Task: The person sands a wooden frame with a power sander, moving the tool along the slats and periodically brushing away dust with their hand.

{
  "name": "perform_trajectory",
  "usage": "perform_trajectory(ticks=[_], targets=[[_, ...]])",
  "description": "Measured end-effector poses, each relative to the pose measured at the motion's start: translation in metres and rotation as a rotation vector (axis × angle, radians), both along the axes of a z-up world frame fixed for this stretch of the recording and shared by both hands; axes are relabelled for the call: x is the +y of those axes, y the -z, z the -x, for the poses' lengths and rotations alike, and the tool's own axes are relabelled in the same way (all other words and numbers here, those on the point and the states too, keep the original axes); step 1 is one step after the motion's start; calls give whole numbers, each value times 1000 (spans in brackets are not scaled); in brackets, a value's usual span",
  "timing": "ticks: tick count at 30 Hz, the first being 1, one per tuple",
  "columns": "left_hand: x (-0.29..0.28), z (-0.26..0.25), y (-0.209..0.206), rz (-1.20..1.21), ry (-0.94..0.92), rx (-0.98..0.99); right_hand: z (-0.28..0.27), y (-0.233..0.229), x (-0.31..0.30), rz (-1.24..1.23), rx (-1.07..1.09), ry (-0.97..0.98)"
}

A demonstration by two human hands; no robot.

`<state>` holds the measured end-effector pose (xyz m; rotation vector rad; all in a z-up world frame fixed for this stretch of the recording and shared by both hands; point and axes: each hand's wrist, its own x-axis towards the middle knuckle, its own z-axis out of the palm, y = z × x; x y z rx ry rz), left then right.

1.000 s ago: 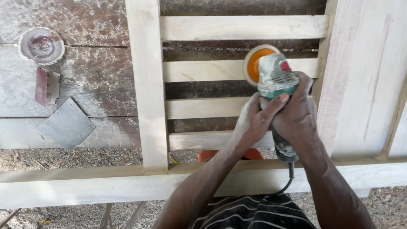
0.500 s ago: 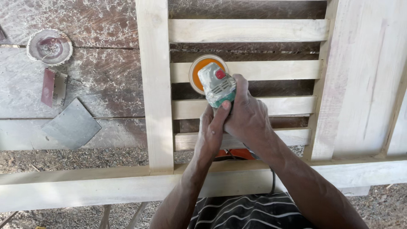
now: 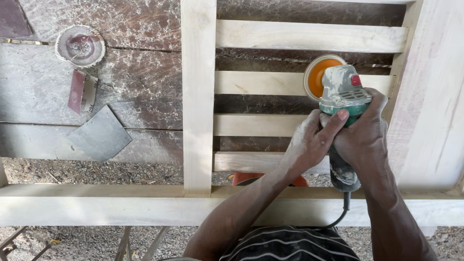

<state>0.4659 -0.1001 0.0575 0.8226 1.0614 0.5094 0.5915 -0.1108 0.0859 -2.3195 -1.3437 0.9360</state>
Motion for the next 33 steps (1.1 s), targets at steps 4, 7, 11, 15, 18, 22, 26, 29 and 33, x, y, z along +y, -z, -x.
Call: perform_trajectory(ticks=[4,7,11,15,18,22,26,29,33], targets=[[5,25,0,116,-28,-74,26,-4,8,-14,98,-38],[8,50,-3,47,-96,-50,51,-6,22,52,143,-84],[12,82,-11,44,-186,-60,85,-9,39,198,154,-118],[16,104,-16,16,-219,-14,109,-14,47,149,111,-203],[18,114,-16,2,-242,-67,118,-14,49,114,124,-203],[19,120,-14,25,-226,-50,124,-13,49,47,144,-203],[21,127,-12,1,-218,-52,131,-15,49,86,119,-175],[21,131,-11,-15,-230,-66,135,-14,51,75,148,-157],[24,138,-7,-54,-219,-22,139,-10,52,18,136,-159]])
